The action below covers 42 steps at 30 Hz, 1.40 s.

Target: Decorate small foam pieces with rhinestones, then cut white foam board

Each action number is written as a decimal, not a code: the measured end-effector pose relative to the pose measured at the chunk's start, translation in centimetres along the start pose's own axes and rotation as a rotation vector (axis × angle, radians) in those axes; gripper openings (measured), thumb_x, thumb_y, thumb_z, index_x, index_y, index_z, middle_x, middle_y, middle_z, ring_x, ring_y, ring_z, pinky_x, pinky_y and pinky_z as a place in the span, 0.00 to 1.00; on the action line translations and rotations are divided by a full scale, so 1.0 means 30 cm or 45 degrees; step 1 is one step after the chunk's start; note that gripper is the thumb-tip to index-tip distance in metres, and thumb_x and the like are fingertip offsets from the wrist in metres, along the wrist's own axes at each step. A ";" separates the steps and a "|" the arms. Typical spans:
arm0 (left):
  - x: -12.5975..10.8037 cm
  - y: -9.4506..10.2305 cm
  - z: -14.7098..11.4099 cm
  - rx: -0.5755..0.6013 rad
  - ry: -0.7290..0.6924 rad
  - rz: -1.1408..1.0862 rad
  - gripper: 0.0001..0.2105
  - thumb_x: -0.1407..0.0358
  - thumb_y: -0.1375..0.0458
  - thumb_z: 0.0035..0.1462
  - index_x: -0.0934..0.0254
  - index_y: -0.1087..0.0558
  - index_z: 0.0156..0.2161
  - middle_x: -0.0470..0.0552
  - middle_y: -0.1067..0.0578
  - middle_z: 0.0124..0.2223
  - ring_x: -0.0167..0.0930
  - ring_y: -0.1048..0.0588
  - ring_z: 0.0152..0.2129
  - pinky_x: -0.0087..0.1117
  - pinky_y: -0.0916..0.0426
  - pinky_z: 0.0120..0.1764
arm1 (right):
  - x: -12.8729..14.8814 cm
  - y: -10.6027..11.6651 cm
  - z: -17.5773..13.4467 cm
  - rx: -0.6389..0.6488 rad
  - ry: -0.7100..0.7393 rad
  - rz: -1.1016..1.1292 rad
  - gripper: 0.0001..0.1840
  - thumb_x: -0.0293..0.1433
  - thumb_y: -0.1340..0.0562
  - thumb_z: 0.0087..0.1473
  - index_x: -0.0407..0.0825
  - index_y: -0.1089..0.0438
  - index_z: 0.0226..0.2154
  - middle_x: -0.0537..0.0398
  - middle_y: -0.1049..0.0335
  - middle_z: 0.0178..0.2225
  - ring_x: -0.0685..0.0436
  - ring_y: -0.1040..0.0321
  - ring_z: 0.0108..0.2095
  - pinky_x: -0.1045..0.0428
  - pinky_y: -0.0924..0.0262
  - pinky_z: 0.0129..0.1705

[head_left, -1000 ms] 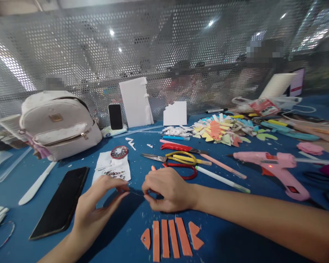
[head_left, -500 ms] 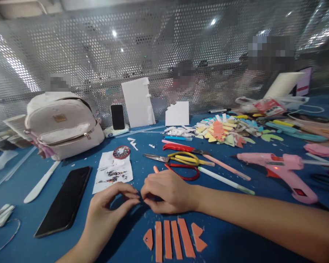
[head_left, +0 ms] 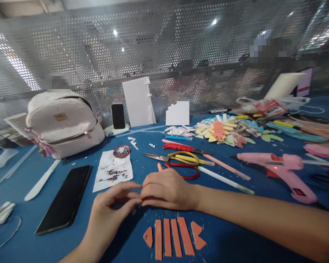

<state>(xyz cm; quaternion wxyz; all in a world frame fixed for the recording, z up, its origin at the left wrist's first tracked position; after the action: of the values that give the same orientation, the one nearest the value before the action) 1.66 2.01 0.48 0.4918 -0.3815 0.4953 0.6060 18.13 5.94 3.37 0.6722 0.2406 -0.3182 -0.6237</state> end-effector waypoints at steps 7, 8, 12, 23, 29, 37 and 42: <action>-0.036 0.030 0.017 -0.137 -0.056 0.179 0.06 0.64 0.34 0.53 0.58 0.21 0.38 0.43 0.16 0.27 0.31 0.17 0.26 0.27 0.25 0.37 | -0.032 0.013 -0.012 -0.061 -0.163 0.061 0.11 0.34 0.43 0.69 0.47 0.29 0.37 0.53 0.25 0.35 0.48 0.28 0.37 0.55 0.39 0.38; -0.043 0.031 0.015 -0.174 -0.064 0.177 0.06 0.64 0.34 0.53 0.58 0.22 0.37 0.43 0.16 0.27 0.31 0.17 0.26 0.27 0.25 0.37 | -0.041 0.010 -0.013 -0.046 -0.215 0.064 0.11 0.34 0.43 0.69 0.47 0.29 0.38 0.52 0.25 0.35 0.48 0.28 0.37 0.55 0.38 0.38; -0.058 0.028 0.008 -0.241 -0.088 0.164 0.05 0.64 0.34 0.51 0.58 0.22 0.36 0.43 0.17 0.27 0.32 0.18 0.26 0.28 0.26 0.36 | -0.063 0.004 -0.018 -0.009 -0.344 0.080 0.11 0.34 0.44 0.69 0.47 0.28 0.42 0.51 0.26 0.39 0.48 0.29 0.39 0.55 0.38 0.40; 0.012 0.054 0.072 -0.083 0.073 0.053 0.11 0.62 0.35 0.54 0.62 0.26 0.41 0.44 0.20 0.25 0.30 0.22 0.22 0.27 0.29 0.28 | -0.097 0.003 -0.027 -0.061 -0.549 0.156 0.09 0.35 0.42 0.67 0.48 0.31 0.37 0.55 0.28 0.35 0.48 0.32 0.34 0.55 0.40 0.39; 0.017 0.036 0.071 -0.051 0.113 -0.085 0.09 0.66 0.36 0.56 0.62 0.27 0.42 0.42 0.21 0.25 0.26 0.24 0.22 0.25 0.32 0.26 | -0.103 -0.001 -0.028 -0.070 -0.583 0.189 0.08 0.34 0.42 0.67 0.49 0.32 0.37 0.56 0.28 0.35 0.49 0.34 0.32 0.55 0.42 0.37; -0.005 0.040 0.117 0.033 -0.048 0.179 0.08 0.64 0.40 0.59 0.62 0.28 0.43 0.47 0.19 0.29 0.30 0.21 0.24 0.28 0.28 0.29 | -0.141 0.016 -0.043 -0.321 -0.773 0.489 0.07 0.32 0.47 0.69 0.50 0.39 0.37 0.62 0.36 0.27 0.51 0.37 0.27 0.55 0.45 0.32; -0.032 0.009 0.274 0.170 -0.259 0.630 0.06 0.64 0.42 0.61 0.61 0.22 0.38 0.51 0.18 0.37 0.35 0.21 0.34 0.35 0.28 0.41 | -0.192 0.021 -0.069 -0.569 -0.923 0.629 0.09 0.35 0.48 0.69 0.50 0.42 0.36 0.62 0.41 0.26 0.51 0.41 0.25 0.55 0.45 0.29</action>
<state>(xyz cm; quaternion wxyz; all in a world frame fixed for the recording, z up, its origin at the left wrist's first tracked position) 1.81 9.83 3.24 0.4003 -0.1528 0.5603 0.7089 19.96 11.56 1.67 0.6812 -0.2247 -0.4376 -0.5422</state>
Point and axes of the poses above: each hand's wrist, its own z-axis towards the middle knuckle, its own y-axis out of the back of the hand, x = y × z, the point moved 5 cm from there along z, towards the middle knuckle
